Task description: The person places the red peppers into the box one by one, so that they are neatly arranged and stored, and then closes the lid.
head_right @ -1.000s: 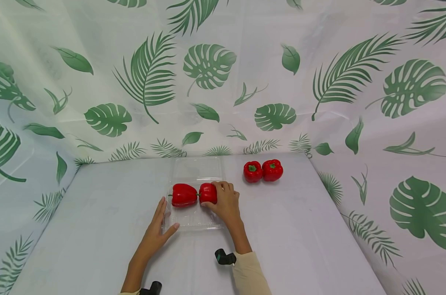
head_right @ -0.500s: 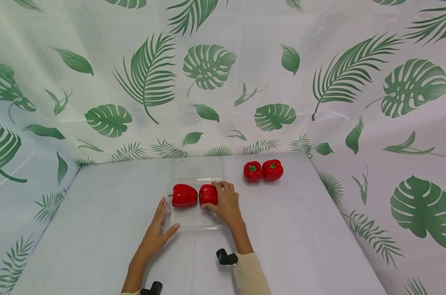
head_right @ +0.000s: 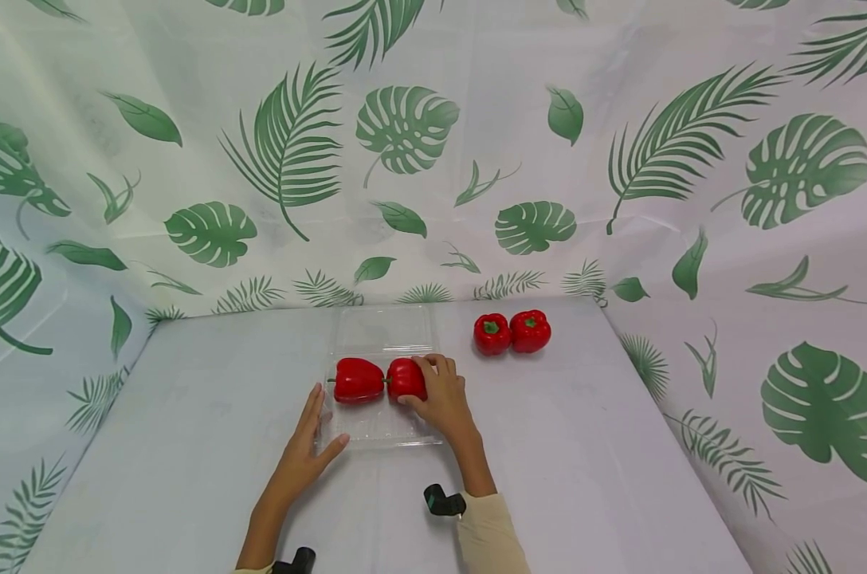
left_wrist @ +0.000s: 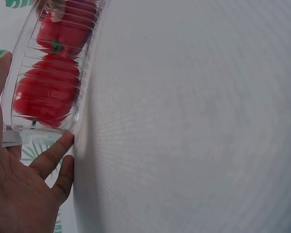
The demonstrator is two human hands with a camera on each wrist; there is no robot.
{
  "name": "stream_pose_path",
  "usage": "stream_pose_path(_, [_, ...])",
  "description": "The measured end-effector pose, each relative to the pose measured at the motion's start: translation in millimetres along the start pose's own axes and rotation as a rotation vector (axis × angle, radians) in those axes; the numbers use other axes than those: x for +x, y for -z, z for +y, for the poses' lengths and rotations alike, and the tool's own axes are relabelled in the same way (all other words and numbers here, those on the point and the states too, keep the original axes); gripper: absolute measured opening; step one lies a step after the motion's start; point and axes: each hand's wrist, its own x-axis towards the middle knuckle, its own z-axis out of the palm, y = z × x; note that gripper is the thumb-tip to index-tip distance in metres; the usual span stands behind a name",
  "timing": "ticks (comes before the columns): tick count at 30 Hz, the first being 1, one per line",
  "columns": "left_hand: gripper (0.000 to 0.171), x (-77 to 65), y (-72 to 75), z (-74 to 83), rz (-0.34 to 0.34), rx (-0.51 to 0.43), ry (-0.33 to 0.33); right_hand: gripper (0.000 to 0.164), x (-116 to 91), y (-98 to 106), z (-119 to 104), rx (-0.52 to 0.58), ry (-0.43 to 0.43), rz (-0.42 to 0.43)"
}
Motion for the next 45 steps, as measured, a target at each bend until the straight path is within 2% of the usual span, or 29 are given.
stream_pose_path(16, [0.092,0.1,1.3,-0.9,0.005,-0.008,-0.009,0.073,-1,-1,-6,-0.046,0.006,0.028])
stream_pose_path(25, [0.092,-0.4,2.2,-1.1,0.008,0.002,-0.008,0.081,0,-2,-5,-0.01,-0.01,0.001])
stream_pose_path(32, [0.092,-0.4,2.5,-0.7,0.007,0.0,-0.001,0.08,-1,-1,-3,0.075,-0.012,0.009])
stream_pose_path(39, [0.092,-0.5,2.3,-0.5,-0.001,-0.004,0.013,0.064,-1,3,4,0.221,0.029,0.103])
stream_pose_path(43, [0.093,0.0,1.9,0.1,-0.01,-0.004,0.022,0.049,0,10,11,0.327,0.015,0.237])
stream_pose_path(45, [0.093,0.3,1.7,0.5,-0.011,0.002,0.023,0.04,0,14,15,0.341,-0.02,0.323])
